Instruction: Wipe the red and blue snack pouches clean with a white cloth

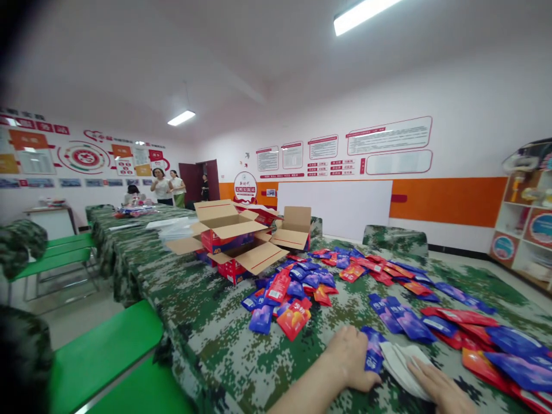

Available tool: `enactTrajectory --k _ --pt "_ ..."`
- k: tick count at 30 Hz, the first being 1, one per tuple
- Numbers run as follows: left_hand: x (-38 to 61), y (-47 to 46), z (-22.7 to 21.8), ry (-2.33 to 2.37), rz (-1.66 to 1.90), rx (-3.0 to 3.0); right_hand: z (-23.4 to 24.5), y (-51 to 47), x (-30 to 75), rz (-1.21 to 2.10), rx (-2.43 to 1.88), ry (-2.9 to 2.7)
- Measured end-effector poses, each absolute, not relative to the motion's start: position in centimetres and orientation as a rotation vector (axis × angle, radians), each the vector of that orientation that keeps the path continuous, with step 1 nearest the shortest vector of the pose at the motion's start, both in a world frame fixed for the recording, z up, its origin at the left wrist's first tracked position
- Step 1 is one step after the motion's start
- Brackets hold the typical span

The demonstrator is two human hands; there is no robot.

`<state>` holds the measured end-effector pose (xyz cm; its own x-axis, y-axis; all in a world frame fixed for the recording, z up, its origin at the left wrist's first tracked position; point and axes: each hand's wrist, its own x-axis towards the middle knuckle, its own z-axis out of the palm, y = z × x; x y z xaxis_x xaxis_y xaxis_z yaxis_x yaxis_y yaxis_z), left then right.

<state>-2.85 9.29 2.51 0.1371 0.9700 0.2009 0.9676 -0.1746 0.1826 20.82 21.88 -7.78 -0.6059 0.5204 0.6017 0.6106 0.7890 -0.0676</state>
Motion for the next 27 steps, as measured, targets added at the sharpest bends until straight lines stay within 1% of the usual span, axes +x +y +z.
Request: enactTrajectory --k 6,10,13,18,24,27 --pt "-2.2 8.6 4.1 1.923 0.406 2.455 -5.4 19.7 20.3 -0.131 -0.945 -2.411" --pt "-3.2 8.6 4.5 1.942 0.593 2.326 -3.4 17.3 19.8 -0.062 -1.028 -2.453" --pt "-4.4 9.6 3.7 1.932 0.722 2.232 -2.6 16.3 19.5 -0.021 -1.070 -2.435" --pt "-5.2 10.6 1.6 1.972 0.880 2.051 -2.8 16.2 19.6 0.121 -1.061 -2.365" --pt "-4.9 10.0 0.5 1.997 0.887 2.019 -2.4 15.8 19.6 0.110 -1.039 -2.378" --pt "-4.6 9.3 0.5 2.043 0.831 2.081 -1.8 15.4 19.5 0.132 -1.054 -2.377"
